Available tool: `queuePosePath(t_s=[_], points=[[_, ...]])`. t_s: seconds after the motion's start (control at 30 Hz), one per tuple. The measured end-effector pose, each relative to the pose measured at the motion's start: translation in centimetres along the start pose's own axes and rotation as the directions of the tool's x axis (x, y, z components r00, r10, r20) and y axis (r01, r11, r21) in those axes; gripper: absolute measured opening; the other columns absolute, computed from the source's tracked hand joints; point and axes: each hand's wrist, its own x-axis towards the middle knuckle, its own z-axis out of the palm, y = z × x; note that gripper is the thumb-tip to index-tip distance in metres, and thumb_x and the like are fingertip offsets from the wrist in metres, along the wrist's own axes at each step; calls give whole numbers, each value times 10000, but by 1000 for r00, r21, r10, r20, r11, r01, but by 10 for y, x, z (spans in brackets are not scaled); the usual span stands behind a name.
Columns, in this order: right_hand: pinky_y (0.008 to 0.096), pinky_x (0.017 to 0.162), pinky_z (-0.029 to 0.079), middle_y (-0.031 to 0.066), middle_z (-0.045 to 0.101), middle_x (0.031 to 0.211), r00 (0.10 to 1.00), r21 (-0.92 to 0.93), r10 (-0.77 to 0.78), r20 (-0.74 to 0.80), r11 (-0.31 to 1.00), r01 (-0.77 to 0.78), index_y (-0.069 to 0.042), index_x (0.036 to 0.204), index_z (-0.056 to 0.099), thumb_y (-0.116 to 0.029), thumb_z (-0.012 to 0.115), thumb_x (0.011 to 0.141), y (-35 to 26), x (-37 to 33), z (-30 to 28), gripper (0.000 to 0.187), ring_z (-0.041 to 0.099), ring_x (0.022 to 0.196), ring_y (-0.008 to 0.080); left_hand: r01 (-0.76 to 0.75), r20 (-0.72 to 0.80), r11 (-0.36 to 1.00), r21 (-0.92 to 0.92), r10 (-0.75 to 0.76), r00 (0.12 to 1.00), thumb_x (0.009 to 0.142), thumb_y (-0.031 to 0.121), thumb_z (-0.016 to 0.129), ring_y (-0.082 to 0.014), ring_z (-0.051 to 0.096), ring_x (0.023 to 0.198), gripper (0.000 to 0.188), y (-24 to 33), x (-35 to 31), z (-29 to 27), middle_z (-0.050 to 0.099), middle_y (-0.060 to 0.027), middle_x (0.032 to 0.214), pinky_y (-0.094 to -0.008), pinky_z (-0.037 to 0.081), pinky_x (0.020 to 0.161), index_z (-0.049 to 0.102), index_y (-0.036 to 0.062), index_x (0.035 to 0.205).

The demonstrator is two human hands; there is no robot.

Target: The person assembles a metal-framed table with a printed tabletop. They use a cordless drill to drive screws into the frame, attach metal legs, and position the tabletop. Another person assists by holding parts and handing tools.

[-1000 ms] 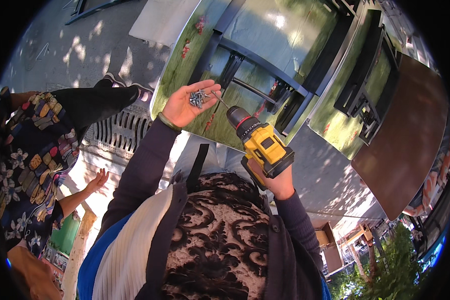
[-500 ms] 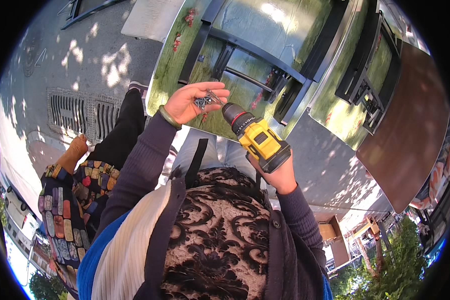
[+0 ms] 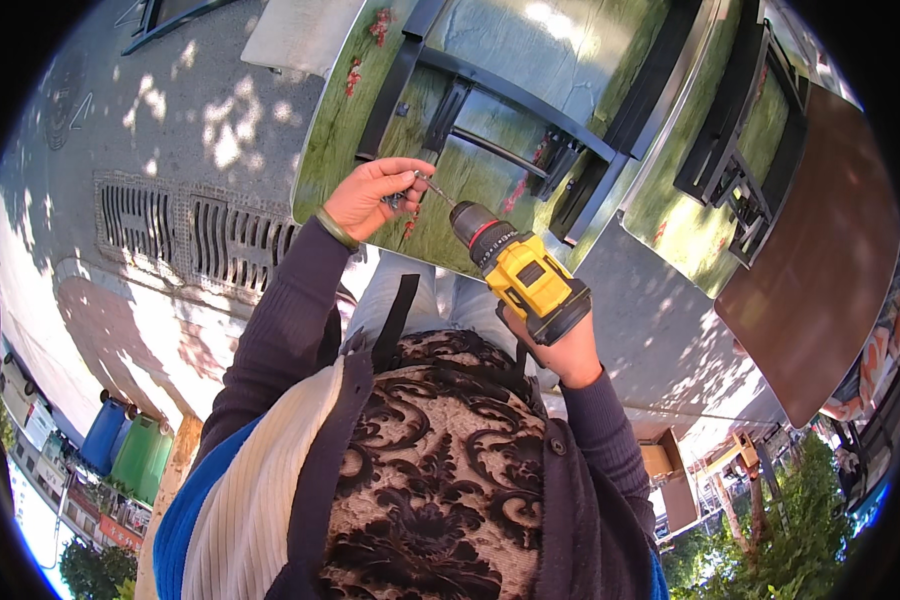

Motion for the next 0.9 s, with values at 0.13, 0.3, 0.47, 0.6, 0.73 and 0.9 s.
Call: queuePosePath(t_s=[0.13,0.3,0.47,0.6,0.73,0.9], points=[[265,730,509,49,686,882,998,36,40,43,999,-41,3,1003,643,-36,724,703,-2,4,-3,313,652,775,123,25,-27,976,218,-19,999,929,102,550,-84,578,793,239,7,-1,-3,630,-31,922,-222,493,728,616,2,1136],[271,740,510,62,689,900,998,-12,54,36,998,-54,5,990,644,-56,737,706,5,7,1,305,660,789,138,49,-69,977,205,-35,997,926,136,571,-65,540,758,276,7,1,-2,618,-21,907,-203,456,671,593,18,1175],[279,741,510,77,684,905,996,11,28,-85,1000,-27,12,990,634,-59,747,699,25,35,29,320,661,811,152,58,-248,996,-62,-72,966,938,224,574,-61,487,683,268,-11,21,-19,586,-21,859,-185,385,549,588,8,1095],[291,735,510,98,681,902,986,-27,13,-169,999,-17,8,1004,617,-43,751,680,48,85,65,355,664,814,177,32,-346,956,-291,-136,928,958,290,530,-79,467,637,316,-21,17,-30,559,-40,824,-184,330,452,572,-16,1023],[309,744,514,131,690,922,986,-48,41,-163,998,-50,-15,1037,617,-39,737,670,61,120,85,388,679,868,226,9,-326,922,-386,-146,934,983,333,468,-72,448,601,368,-16,-3,-39,517,-32,804,-183,295,392,544,-23,1039],[320,737,515,139,688,915,985,-93,65,-161,992,-81,-24,1059,614,-52,734,675,66,132,94,404,679,869,254,-33,-306,971,-238,-43,951,977,347,483,-49,428,567,350,-4,-21,-31,492,-10,781,-177,282,395,568,10,936]])
